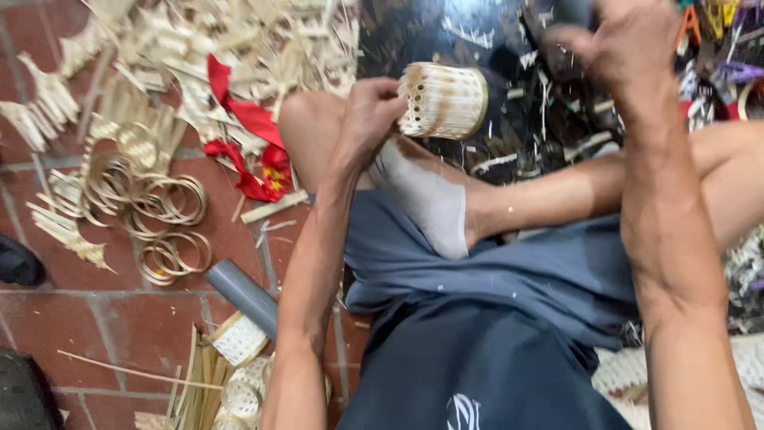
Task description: The person sits on the floor weaving thin bamboo strips into small round baskets. They bend and interlace strips, press a woven base into shape, use a gray plastic pipe as a form to curve the strips, trim a strip with pliers, and fit a rim band around the top of a basket.
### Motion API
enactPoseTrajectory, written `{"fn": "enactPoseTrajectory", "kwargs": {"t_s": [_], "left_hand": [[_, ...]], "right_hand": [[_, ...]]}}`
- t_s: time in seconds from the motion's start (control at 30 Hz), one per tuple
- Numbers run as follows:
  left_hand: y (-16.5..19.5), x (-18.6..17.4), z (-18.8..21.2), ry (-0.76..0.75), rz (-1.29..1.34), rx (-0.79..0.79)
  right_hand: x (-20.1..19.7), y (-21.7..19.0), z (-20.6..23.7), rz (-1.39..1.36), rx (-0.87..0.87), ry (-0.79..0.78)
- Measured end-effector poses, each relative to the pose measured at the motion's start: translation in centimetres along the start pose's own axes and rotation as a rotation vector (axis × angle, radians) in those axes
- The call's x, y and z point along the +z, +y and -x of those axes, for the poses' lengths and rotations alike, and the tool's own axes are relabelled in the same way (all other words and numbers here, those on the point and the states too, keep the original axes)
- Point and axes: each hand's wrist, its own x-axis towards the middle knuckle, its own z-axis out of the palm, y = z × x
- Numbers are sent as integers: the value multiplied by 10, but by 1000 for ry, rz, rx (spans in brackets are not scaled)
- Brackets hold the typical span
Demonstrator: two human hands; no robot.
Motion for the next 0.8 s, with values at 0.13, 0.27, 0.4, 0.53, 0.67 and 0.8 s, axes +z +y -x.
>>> {"fn": "enactPoseTrajectory", "kwargs": {"t_s": [0.13,0.27,0.4,0.53,0.67,0.8], "left_hand": [[-5,-16,11,-79,715,-167],[-15,-17,14,73,1077,-311],[-30,-11,14,157,1201,-324],[-41,-9,13,170,1237,-302],[-44,-10,11,166,1243,-273],[-45,-10,9,165,1235,-264]], "right_hand": [[63,15,34,146,57,-143],[87,24,49,88,179,-256],[88,24,51,92,168,-185],[84,27,56,70,240,-256],[81,30,62,47,281,-224],[83,29,68,37,288,-196]]}}
